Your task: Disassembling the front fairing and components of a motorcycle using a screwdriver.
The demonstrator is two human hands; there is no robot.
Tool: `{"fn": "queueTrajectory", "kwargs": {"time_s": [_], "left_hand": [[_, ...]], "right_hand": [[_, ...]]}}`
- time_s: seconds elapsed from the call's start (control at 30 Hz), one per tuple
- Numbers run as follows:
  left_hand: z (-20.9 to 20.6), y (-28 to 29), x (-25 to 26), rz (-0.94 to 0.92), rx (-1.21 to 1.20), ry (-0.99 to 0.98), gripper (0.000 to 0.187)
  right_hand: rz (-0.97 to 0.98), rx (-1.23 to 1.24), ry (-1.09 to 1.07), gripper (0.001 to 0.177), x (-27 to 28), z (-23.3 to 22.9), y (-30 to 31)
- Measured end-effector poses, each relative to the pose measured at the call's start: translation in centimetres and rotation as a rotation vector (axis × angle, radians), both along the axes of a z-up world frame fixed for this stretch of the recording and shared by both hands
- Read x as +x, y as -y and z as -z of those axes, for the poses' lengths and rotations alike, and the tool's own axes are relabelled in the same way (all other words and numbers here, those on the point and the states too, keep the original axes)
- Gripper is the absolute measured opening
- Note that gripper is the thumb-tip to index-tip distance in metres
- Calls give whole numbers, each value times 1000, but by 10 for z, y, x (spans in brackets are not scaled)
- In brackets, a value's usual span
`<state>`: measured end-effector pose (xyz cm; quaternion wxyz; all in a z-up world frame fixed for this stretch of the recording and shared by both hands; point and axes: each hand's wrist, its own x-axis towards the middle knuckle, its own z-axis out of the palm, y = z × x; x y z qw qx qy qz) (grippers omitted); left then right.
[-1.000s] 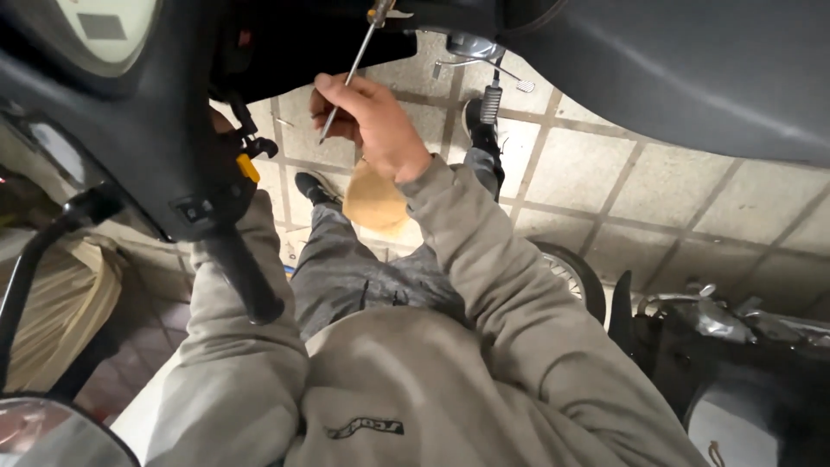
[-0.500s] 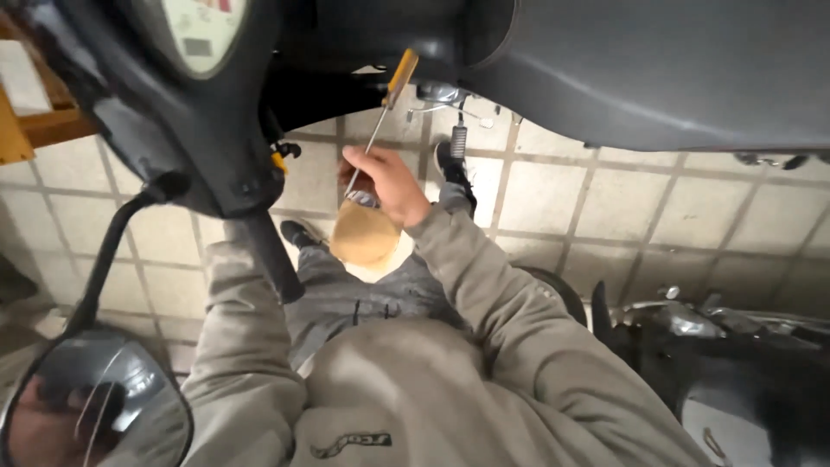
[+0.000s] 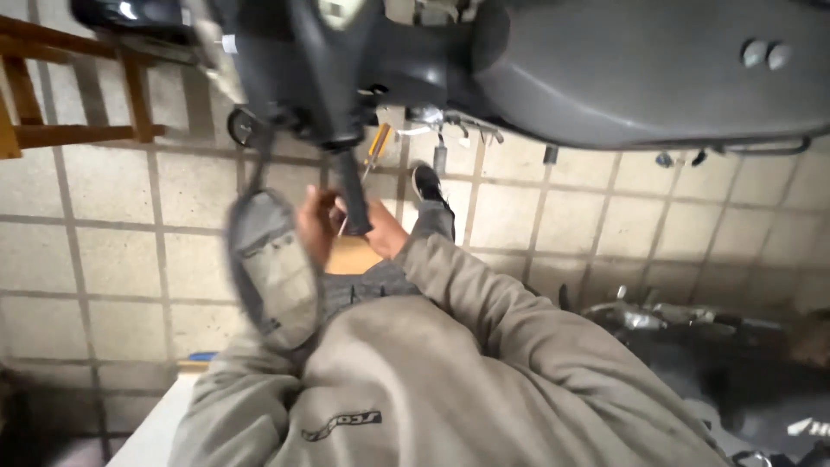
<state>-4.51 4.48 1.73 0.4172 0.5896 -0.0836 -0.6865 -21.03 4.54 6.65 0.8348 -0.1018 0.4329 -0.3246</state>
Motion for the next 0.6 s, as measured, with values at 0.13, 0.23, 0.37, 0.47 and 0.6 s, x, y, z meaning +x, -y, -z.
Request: {"fn": "queueTrajectory", "kwargs": {"time_s": [0.13,0.23,0.37,0.47,0.6], "left_hand": [[17,-32,12,-201,-43,-189,53],[21,-65,42,-362,-35,-129,49],[50,-78,93,-519,-2,-114,49],[67,-91,125,-593,71,-189,46],[161,-100,167,-525,45,-216,40]], "right_hand": [[-147,-64,-13,31,46,2,-15],[-206,-82,29,37,84,37,-27],[-396,64,-107,33,122,-17,-23],[-423,60,-108,35,129,7,-33],[-510,-133,-411,41,113,89,-58]]}}
